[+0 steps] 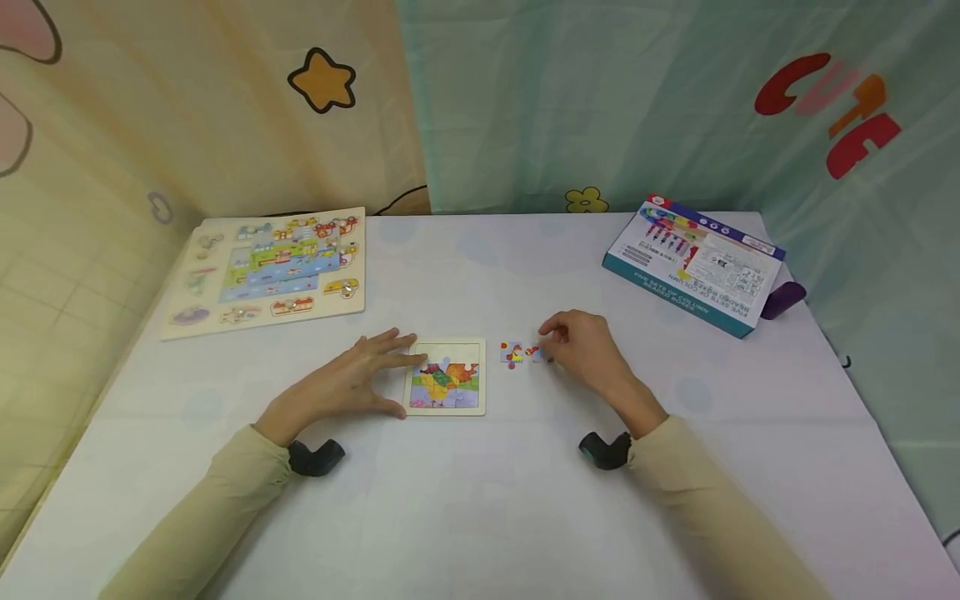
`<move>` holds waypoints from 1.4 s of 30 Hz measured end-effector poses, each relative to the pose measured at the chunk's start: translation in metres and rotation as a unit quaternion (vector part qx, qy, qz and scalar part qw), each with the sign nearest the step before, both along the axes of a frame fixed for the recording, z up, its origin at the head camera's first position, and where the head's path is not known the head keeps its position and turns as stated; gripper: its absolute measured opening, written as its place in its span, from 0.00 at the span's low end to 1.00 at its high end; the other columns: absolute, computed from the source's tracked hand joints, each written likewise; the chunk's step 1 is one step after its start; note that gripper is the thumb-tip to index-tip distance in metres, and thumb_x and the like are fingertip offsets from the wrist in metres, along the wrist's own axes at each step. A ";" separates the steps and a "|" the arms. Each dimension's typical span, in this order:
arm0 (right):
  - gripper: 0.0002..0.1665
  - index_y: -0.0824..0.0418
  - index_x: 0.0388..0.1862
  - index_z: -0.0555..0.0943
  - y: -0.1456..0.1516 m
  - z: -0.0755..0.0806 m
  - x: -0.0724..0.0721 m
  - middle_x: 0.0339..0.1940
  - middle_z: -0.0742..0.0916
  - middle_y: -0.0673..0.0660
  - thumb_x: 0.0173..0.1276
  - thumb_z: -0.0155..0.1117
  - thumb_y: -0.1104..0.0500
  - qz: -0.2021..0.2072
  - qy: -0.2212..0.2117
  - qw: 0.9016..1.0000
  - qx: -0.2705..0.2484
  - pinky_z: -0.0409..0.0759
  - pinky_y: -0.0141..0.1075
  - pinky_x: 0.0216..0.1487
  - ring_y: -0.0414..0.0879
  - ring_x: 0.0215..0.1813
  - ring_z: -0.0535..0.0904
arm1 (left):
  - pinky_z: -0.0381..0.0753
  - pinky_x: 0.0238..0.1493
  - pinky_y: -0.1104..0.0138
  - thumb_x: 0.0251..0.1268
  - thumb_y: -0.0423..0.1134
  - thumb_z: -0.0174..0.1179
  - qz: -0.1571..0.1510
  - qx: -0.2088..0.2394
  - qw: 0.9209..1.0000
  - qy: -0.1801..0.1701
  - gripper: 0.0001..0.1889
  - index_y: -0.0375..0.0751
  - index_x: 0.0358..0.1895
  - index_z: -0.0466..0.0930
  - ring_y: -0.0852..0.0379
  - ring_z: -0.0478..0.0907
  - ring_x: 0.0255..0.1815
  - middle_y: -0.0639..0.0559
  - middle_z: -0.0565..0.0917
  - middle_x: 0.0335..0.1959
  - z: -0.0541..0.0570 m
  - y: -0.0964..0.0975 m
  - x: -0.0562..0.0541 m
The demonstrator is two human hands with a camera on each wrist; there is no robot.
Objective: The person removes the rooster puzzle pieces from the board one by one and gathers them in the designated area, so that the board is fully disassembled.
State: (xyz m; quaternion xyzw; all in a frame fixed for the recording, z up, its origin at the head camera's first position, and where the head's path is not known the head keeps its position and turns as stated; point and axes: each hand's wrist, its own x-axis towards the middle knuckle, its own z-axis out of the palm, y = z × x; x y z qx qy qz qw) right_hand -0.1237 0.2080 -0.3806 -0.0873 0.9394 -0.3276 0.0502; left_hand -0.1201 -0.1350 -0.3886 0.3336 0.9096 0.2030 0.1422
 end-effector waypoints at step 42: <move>0.11 0.67 0.43 0.86 -0.132 -0.013 0.005 0.26 0.80 0.50 0.60 0.71 0.67 0.152 -0.027 0.988 -0.025 0.74 0.32 0.34 0.41 0.30 0.74 | 0.38 0.58 0.21 0.52 0.58 0.72 0.086 -0.047 0.995 -0.024 0.39 0.56 0.70 0.72 0.34 0.39 0.78 0.56 0.59 0.77 0.001 0.007 -0.002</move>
